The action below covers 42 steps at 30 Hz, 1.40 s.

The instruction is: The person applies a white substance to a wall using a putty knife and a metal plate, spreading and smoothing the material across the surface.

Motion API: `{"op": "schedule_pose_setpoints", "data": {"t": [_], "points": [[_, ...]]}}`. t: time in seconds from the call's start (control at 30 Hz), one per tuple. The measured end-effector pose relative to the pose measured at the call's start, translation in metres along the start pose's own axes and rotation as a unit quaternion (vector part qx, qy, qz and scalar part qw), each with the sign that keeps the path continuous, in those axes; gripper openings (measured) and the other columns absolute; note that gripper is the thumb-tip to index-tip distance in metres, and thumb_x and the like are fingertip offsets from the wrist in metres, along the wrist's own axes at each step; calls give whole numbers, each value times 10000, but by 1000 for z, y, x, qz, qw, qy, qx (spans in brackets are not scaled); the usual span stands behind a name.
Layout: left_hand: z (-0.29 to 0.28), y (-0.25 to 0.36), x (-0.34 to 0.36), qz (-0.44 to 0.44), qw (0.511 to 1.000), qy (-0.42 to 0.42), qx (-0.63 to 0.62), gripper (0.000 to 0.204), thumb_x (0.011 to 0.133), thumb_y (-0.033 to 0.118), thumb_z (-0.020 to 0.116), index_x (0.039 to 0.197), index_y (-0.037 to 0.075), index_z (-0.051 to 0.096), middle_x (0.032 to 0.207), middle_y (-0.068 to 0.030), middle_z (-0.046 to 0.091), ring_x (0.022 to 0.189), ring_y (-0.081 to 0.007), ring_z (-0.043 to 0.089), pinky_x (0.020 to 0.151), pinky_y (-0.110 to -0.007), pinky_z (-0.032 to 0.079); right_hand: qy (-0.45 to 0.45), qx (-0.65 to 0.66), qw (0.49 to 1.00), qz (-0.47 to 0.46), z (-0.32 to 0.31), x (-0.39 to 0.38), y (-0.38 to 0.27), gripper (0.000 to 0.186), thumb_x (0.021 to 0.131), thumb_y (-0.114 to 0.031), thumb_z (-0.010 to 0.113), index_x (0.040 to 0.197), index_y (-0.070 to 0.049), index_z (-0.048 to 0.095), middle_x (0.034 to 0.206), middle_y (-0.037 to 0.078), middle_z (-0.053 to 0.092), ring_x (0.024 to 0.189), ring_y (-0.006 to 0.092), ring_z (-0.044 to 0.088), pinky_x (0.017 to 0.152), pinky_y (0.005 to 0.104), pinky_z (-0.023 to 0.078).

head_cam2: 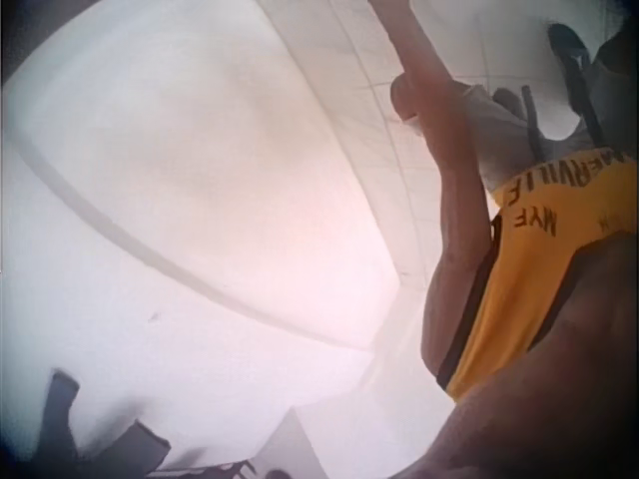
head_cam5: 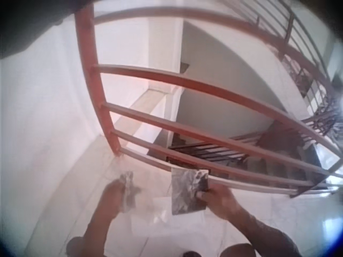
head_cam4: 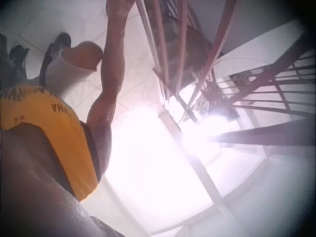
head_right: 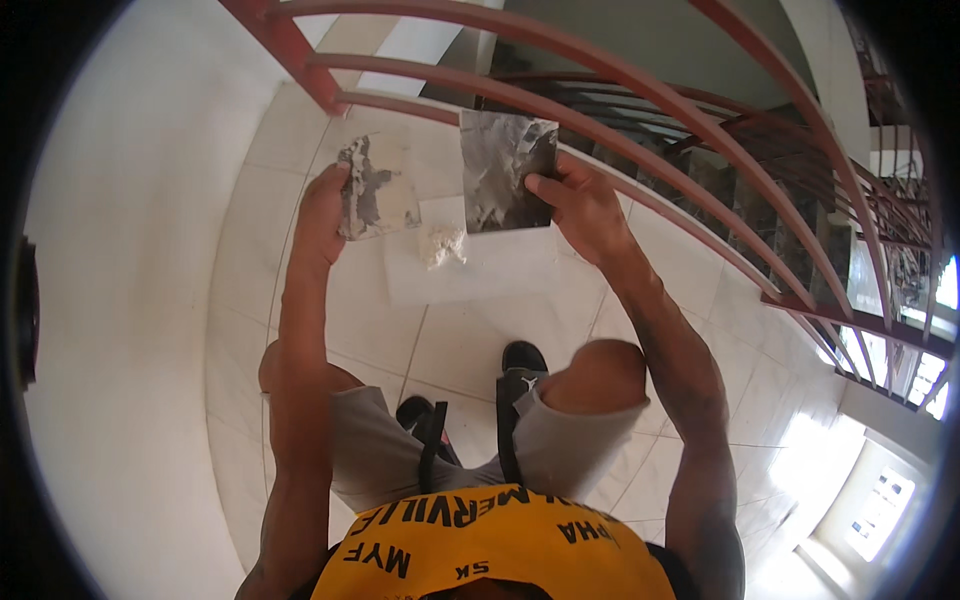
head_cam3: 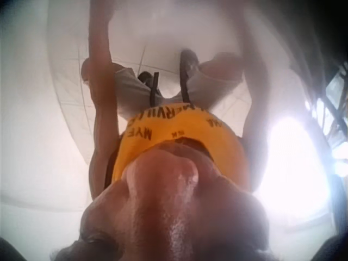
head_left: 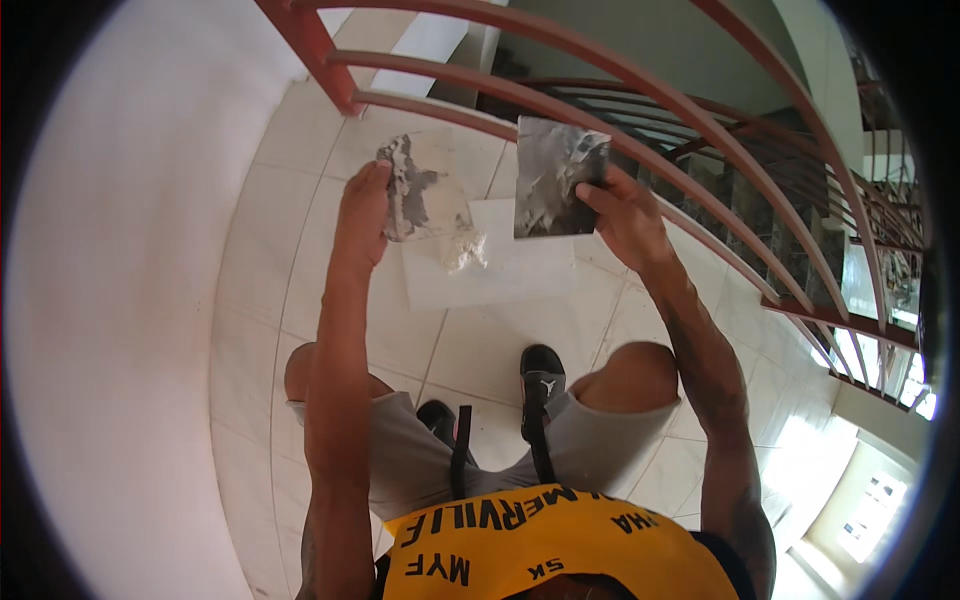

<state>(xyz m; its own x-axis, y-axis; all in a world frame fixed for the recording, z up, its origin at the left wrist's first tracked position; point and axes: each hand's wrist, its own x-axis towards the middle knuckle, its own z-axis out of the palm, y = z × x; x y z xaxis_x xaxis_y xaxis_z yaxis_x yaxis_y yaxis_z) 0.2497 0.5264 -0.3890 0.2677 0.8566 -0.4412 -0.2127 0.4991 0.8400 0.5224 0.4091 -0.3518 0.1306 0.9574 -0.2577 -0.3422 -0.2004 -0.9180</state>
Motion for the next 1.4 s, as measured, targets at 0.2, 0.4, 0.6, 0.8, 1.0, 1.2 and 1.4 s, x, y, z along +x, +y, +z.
{"op": "schedule_pose_setpoints", "data": {"t": [0.2,0.4,0.6,0.8,1.0,1.2,1.4], "points": [[50,-13,-9,-109,968,-149,-169,253,923,125,463,1054,-74,548,958,-138,610,791,-193,623,714,-312,538,21,-514,786,-343,63,-48,-71,385,765,120,533,1114,-38,566,1095,149,587,1005,239,585,764,298,503],[55,-4,-42,-135,918,-249,-277,242,916,112,474,1050,-80,531,958,-152,608,832,-207,634,717,-331,546,-152,-625,620,-449,80,-68,-54,545,658,205,521,1167,8,523,1245,206,525,1193,354,489,989,443,418],[33,1,-46,-118,945,-241,-186,308,932,155,491,1164,-47,509,1027,-114,608,887,-180,618,776,-306,519,-94,-706,563,-420,56,-76,-33,663,591,197,506,1219,-16,525,1258,164,527,1190,300,496,1000,414,425],[10,38,-50,-25,961,-200,-188,341,931,172,492,1196,-43,492,1066,-92,595,915,-150,603,795,-267,500,24,-661,666,-344,44,-86,-41,322,827,69,480,1131,0,561,1029,142,588,938,229,569,788,293,470],[13,20,-40,-10,952,-230,-202,310,934,187,507,1162,-24,505,1032,-79,610,892,-130,609,765,-245,513,191,-365,908,-78,109,-79,-85,315,945,-251,476,1031,24,602,720,-34,511,659,36,413,588,208,367],[42,4,-56,-2,942,-274,-195,294,942,195,495,1149,-12,518,1044,-75,608,906,-125,597,778,-250,498,238,-488,820,-181,97,-32,-52,396,932,-354,500,997,29,575,759,176,613,660,261,589,669,353,464],[46,-1,-62,21,942,-266,-203,286,939,192,498,1139,-10,533,1035,-66,613,889,-115,597,773,-241,489,240,-567,767,-183,104,-22,-38,437,908,-375,531,1073,28,499,778,256,616,786,457,600,664,437,478]]}}
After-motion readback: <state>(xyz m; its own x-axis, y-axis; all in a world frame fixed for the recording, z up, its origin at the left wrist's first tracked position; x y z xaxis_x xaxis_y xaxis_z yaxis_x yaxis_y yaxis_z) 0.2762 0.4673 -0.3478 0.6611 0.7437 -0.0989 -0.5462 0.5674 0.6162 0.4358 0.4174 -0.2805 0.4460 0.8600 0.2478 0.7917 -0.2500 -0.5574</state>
